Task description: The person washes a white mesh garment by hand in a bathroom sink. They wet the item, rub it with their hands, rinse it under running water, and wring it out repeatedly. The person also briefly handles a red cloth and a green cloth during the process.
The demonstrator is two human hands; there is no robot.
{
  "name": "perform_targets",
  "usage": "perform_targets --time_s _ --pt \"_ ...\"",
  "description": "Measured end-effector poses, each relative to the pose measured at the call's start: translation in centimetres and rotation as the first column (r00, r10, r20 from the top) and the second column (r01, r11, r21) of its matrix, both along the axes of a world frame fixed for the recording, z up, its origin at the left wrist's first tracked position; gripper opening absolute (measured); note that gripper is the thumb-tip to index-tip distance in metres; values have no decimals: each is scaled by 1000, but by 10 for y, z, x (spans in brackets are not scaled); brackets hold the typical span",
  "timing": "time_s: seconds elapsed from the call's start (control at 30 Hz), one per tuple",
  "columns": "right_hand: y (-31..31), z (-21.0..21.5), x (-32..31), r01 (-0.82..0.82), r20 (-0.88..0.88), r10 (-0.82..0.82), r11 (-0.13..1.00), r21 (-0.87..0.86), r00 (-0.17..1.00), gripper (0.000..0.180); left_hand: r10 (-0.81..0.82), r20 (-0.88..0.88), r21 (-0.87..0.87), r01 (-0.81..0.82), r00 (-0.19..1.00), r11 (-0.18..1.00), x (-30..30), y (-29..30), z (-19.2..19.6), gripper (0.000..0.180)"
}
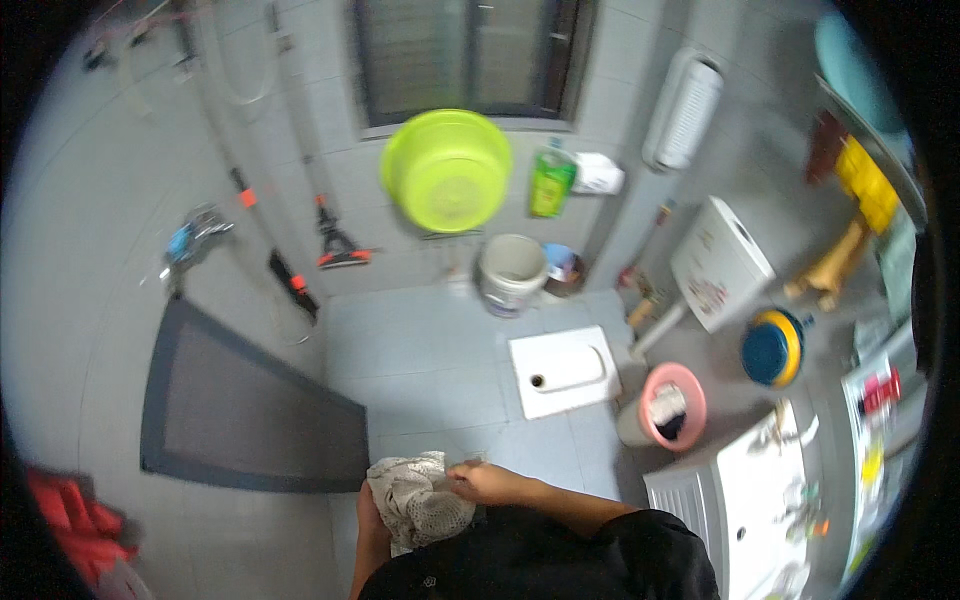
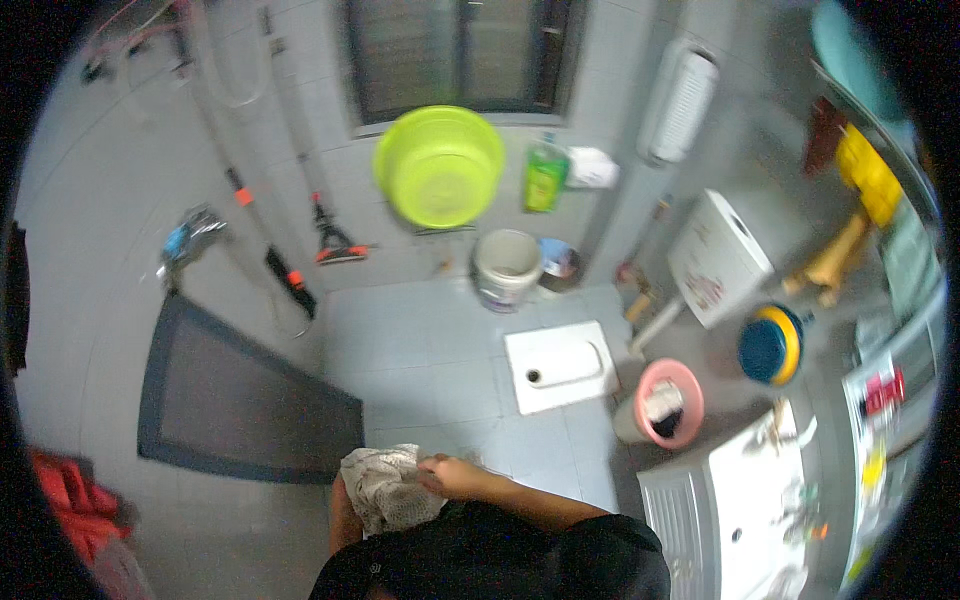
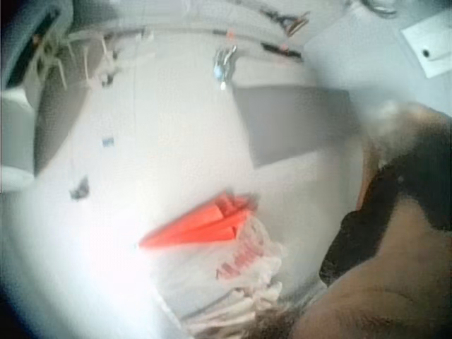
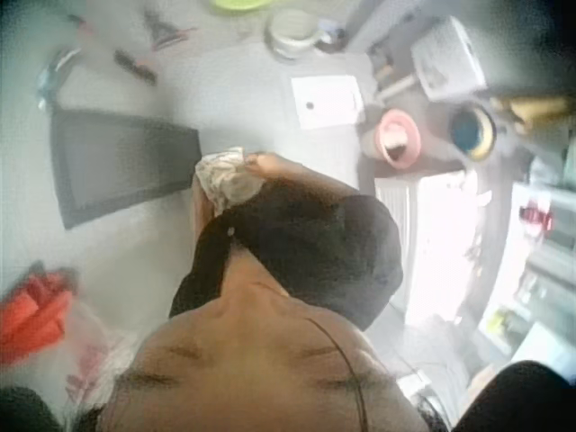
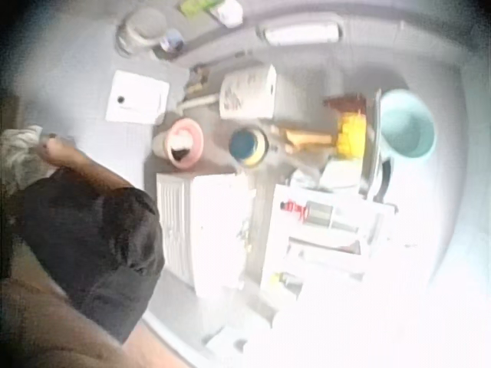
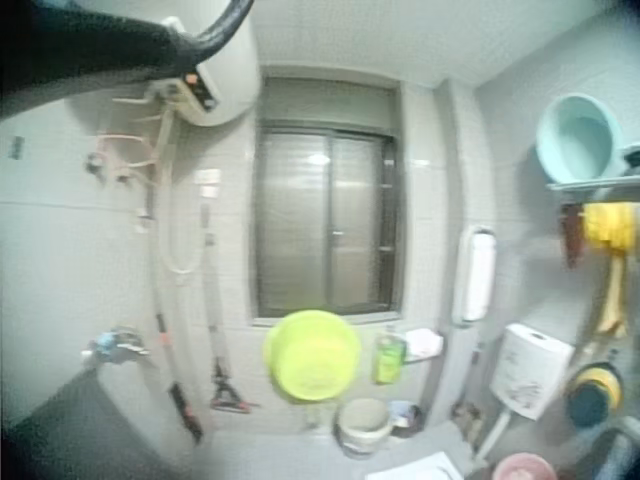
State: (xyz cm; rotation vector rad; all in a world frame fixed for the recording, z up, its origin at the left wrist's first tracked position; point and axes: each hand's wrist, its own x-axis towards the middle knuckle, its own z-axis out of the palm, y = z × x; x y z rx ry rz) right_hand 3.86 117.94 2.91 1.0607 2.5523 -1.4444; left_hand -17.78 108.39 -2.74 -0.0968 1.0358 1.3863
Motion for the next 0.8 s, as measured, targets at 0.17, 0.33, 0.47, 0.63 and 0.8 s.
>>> perform_targets --time_s 0.17,0.33,0.47,0.63,0.8 --pt "-36 -14 106 57 152 -64 997 54 986 34 -292 63 -64 296 954 953 49 29 -23 42" --pt "-76 -5 240 736 75 -751 658 156 656 25 -466 76 -146 473 881 869 89 66 -46 44" --pt "-114 7 395 895 -317 -946 -201 399 -72 11 -549 -28 -141 540 835 830 130 91 -64 46" --pt "-134 -27 601 664 -569 -653 -711 231 -501 62 -621 -215 150 653 754 742 214 102 -54 44" --pt "-104 -54 713 735 -703 -583 -666 127 -407 85 -506 -208 9 519 837 855 299 92 10 39"
